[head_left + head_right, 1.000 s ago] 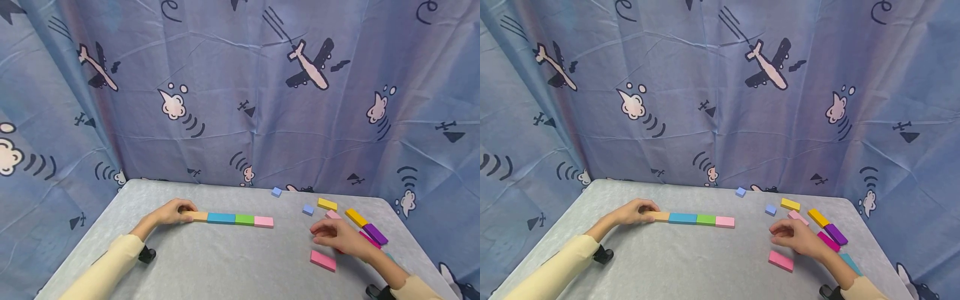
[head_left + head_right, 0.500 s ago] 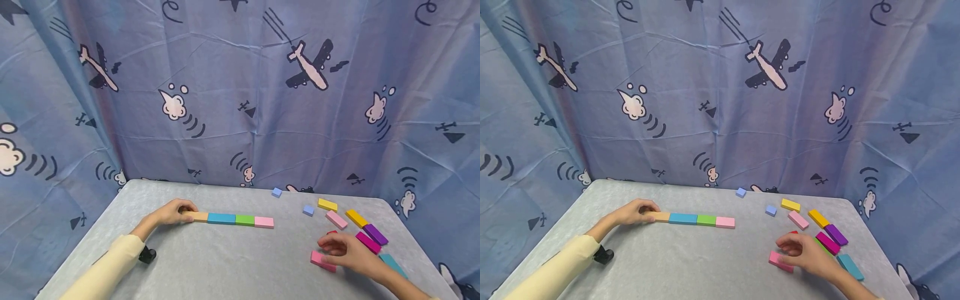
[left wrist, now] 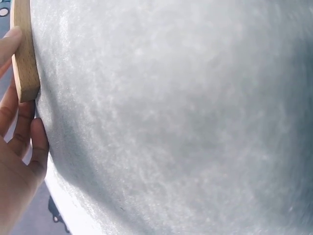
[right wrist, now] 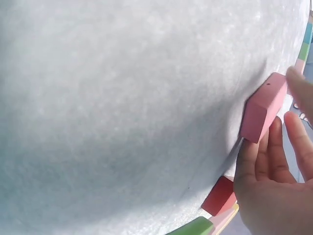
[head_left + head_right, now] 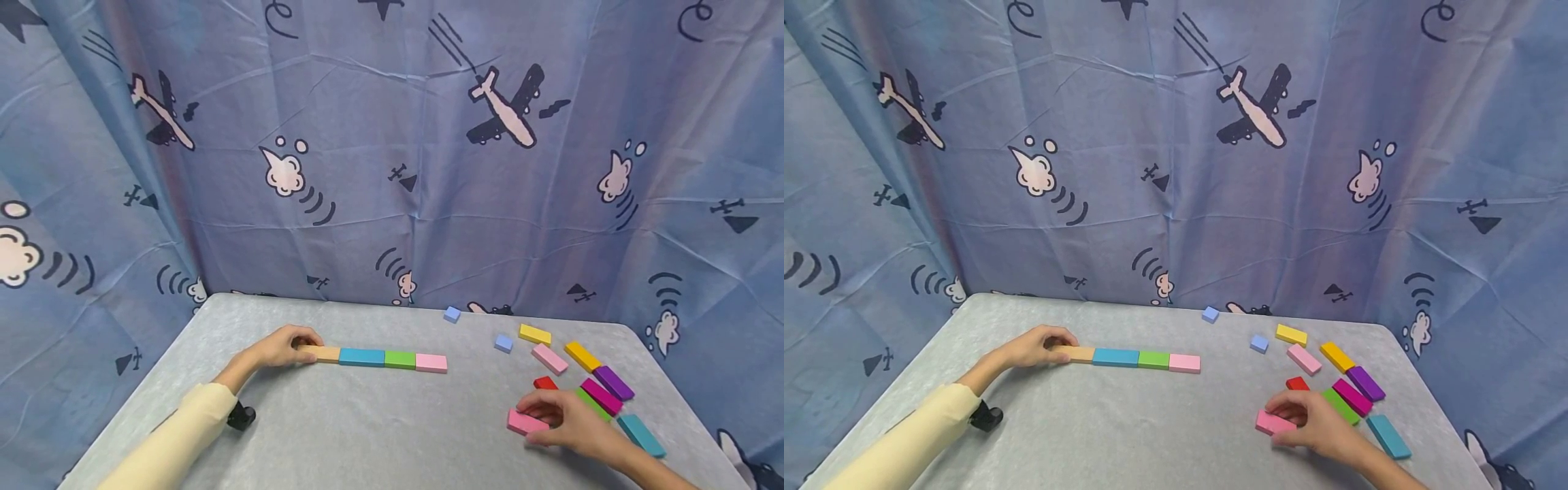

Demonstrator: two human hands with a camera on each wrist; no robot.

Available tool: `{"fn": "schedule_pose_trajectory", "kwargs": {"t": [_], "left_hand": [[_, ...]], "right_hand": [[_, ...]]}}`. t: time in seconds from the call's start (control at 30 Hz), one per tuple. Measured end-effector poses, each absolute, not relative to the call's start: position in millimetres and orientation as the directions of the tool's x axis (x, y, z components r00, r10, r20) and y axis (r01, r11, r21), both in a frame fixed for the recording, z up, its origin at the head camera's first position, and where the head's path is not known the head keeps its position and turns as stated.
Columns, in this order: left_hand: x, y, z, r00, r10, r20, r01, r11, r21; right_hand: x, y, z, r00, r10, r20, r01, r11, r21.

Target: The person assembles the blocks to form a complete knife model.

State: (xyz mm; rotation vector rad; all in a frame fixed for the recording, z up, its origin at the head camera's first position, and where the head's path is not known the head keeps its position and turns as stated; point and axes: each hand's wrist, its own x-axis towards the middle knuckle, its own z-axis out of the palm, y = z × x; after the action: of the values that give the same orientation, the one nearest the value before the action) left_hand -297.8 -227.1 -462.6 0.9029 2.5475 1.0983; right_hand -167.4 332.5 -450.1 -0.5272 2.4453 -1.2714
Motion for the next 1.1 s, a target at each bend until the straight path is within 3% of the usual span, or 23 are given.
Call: {"fn": "schedule_pose_trajectory", "kwargs": {"t": [0.4,1.1], "left_hand": [[-299,-227,-464,-0.781,0.624,0.037,0.452,0.522,0.724],[-298,-230,-465,-0.786,0.617,0.045,0.454,0.524,0.721]], "right_hand": [[-173,331,-448,-0.866,-0.493,-0.081,-0.234,0.543,-0.807],[-213,306,-446,-0.870,-0.493,-0.030,-0.289,0.558,-0.778]]}}
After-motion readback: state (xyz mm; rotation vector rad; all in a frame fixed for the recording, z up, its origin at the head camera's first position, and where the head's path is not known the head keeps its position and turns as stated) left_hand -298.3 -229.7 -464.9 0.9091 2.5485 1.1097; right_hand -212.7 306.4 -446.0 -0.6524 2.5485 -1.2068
